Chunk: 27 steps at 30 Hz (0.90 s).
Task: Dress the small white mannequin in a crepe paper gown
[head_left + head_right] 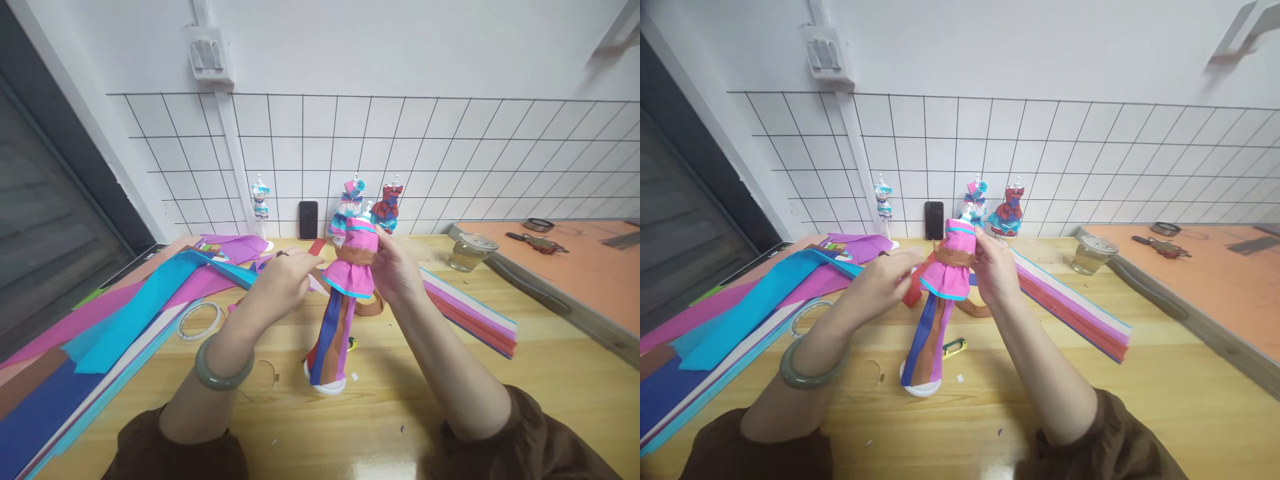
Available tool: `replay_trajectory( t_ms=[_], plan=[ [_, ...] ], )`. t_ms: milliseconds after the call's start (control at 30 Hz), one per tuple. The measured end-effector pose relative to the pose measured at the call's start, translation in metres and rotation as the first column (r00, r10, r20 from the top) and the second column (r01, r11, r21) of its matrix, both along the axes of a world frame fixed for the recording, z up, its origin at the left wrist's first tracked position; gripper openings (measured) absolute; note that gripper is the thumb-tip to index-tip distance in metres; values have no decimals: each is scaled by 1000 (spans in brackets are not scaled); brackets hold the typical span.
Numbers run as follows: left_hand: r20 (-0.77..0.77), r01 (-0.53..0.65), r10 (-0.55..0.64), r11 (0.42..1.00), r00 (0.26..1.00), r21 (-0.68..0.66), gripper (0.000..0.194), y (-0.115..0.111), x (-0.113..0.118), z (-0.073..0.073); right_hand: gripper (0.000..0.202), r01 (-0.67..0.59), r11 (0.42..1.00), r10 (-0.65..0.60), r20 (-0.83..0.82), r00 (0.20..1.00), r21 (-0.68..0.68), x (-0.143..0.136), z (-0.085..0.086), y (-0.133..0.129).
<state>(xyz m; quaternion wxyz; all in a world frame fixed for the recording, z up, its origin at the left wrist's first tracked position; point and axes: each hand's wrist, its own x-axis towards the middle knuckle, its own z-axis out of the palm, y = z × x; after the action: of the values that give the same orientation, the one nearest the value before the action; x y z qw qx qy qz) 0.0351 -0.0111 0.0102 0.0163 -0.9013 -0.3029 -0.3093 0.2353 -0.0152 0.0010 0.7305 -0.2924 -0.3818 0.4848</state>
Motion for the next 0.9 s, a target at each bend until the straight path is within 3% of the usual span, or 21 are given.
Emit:
replay_trajectory(
  t_ms=[100,167,233,333,400,633,900],
  plan=[
    [283,-88,101,994,954,-60,25,-2,-3,3,22,21,998,-25,58,998,65,-6,3,-6],
    [413,-36,100,986,905,-160,20,-7,-2,6,21,27,995,-35,82,996,100,-9,5,-11],
    [456,80,26,974,890,-212,24,-12,-1,10,19,30,993,-40,87,995,114,-11,8,-15],
    [420,211,-128,965,899,-158,25,-18,-1,16,19,25,993,-36,97,995,112,-13,9,-18],
    [380,218,-166,971,910,-96,20,-22,-1,19,19,29,992,-42,112,993,120,-14,9,-19],
    [233,95,-74,992,970,-81,12,-26,4,17,19,154,979,-182,230,956,133,-18,0,-20],
    [185,136,-126,990,975,-43,7,-22,12,11,18,183,974,-213,272,938,134,-26,-6,-20]
  ],
)
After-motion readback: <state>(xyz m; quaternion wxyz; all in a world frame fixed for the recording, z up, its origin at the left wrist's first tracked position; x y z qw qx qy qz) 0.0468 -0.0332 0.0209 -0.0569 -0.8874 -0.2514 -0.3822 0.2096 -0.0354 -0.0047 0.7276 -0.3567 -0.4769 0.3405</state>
